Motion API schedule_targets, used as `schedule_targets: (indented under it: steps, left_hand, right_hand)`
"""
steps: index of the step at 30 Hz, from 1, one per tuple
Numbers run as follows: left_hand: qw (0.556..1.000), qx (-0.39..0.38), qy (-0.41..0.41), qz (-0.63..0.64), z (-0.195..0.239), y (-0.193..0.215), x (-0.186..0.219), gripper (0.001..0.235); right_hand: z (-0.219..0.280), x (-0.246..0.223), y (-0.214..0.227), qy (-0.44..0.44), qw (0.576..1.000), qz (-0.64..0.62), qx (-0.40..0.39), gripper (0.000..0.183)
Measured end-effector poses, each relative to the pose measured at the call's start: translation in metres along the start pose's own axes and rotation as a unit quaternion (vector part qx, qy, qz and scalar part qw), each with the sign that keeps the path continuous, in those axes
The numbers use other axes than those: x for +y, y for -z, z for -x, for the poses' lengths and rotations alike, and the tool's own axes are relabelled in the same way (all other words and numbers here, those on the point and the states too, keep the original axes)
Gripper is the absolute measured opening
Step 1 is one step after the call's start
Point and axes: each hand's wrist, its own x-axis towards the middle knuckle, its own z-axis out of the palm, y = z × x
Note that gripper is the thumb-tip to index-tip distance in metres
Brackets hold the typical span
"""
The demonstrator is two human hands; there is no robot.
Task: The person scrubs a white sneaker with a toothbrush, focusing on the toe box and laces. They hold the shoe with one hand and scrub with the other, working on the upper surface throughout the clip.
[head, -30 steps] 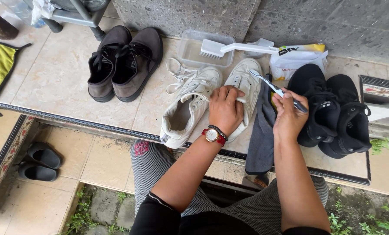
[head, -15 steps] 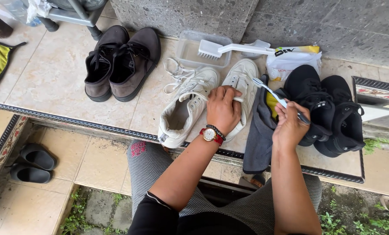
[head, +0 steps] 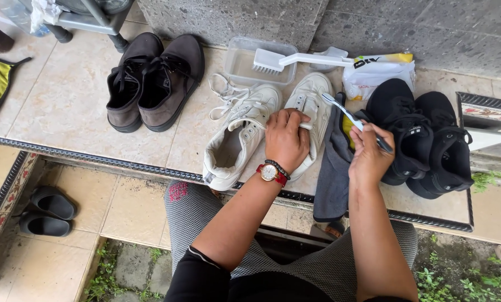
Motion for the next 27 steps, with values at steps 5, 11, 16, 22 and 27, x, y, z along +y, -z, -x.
schedule_targets:
  steps: [5,11,16,22,27]
  left_hand:
    - [1.000,0.001,-0.006,0.007,0.001,-0.001,-0.002,0.015]
    - [1.000,0.002,-0.009,-0.006,0.002,-0.002,-0.004,0.015]
    - [1.000,0.004,-0.016,-0.005,0.001,0.001,-0.001,0.014]
    - [1.000,0.003,-0.009,0.011,0.001,0.001,-0.003,0.014]
    - [0.999,0.027,0.016,0.030,0.000,-0.001,-0.005,0.020]
  right_hand:
    - [0.000,-0.003,-0.009,-0.006,1.000,-0.011,-0.015,0.013]
    - [0.001,-0.009,-0.005,0.006,1.000,-0.019,-0.002,0.013]
    - [-0.007,-0.004,-0.014,0.009,1.000,-0.025,-0.007,0.012]
    - [-0.003,-0.004,-0.009,-0.004,1.000,-0.021,0.019,0.011]
    - [-0.012,-0.003,-0.014,-0.005,0.999,-0.038,0.005,0.009]
